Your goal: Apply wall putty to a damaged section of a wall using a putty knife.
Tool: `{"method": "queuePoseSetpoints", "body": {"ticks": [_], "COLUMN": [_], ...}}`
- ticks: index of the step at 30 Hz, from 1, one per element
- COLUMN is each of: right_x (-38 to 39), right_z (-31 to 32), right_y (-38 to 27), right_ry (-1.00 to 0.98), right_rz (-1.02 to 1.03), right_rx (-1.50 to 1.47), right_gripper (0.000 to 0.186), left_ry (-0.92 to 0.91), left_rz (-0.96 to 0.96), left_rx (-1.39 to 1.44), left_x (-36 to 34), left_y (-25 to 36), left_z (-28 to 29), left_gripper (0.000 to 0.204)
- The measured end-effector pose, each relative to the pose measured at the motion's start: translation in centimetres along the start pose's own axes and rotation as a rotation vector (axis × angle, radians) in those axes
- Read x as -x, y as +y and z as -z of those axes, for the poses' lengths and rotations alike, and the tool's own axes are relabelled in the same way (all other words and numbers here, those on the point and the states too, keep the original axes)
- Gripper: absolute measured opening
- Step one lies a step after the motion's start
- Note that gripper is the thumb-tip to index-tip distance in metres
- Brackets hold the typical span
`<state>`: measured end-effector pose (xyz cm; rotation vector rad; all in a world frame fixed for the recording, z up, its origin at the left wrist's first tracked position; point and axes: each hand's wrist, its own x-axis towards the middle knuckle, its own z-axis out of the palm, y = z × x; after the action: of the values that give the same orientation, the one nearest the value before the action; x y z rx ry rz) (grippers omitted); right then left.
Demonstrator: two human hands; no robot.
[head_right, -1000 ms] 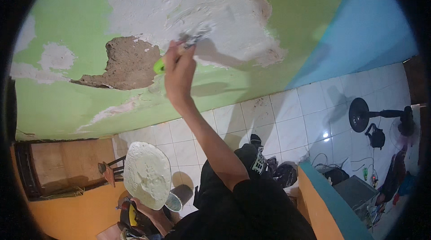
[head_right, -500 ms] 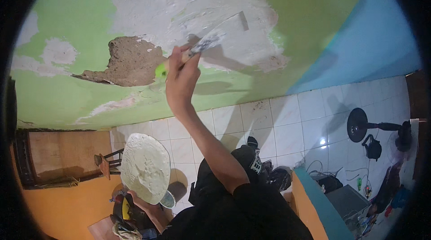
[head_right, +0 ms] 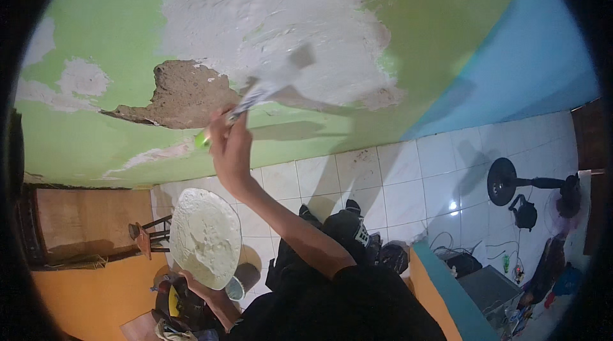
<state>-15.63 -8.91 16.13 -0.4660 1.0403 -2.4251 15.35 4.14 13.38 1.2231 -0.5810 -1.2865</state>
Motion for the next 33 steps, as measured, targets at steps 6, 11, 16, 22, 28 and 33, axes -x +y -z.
{"method": "queuePoseSetpoints", "body": {"ticks": [6,11,16,22,28,33], "right_x": [-4.8,-1.5,0.7,-2.1,-1.4,-0.1], "right_z": [-0.6,-4.6,-5.2,-4.3,-8.4,-7.3], "right_y": [-4.7,-4.4,-6.3,-6.1,-10.4,-11.5], "right_ry": [0.068,-0.122,-0.130,0.139,-0.132,-0.059], "right_rz": [-0.023,-0.099,-0.222,-0.206,-0.338,-0.291], "right_rx": [-0.153,-0.171,-0.287,-0.365,-0.485,-0.512], "right_gripper": [0.022,0.028,0.025,0.035,0.041,0.042], "left_ry": [-0.045,-0.007,0.000,0.021,0.037,0.052], "left_rz": [-0.017,-0.052,-0.040,-0.013,0.008,-0.014], "left_rx": [0.025,-0.002,0.049,0.073,0.058,0.056], "left_x": [-1.0,-0.6,-0.8,-0.8,-1.6,-2.9], "left_y": [-0.1,-0.5,-0.2,0.2,0.4,-0.4], "left_z": [1.9,1.1,0.6,0.6,1.7,3.9], "left_gripper": [0.081,0.081,0.077,0.073,0.073,0.073]}}
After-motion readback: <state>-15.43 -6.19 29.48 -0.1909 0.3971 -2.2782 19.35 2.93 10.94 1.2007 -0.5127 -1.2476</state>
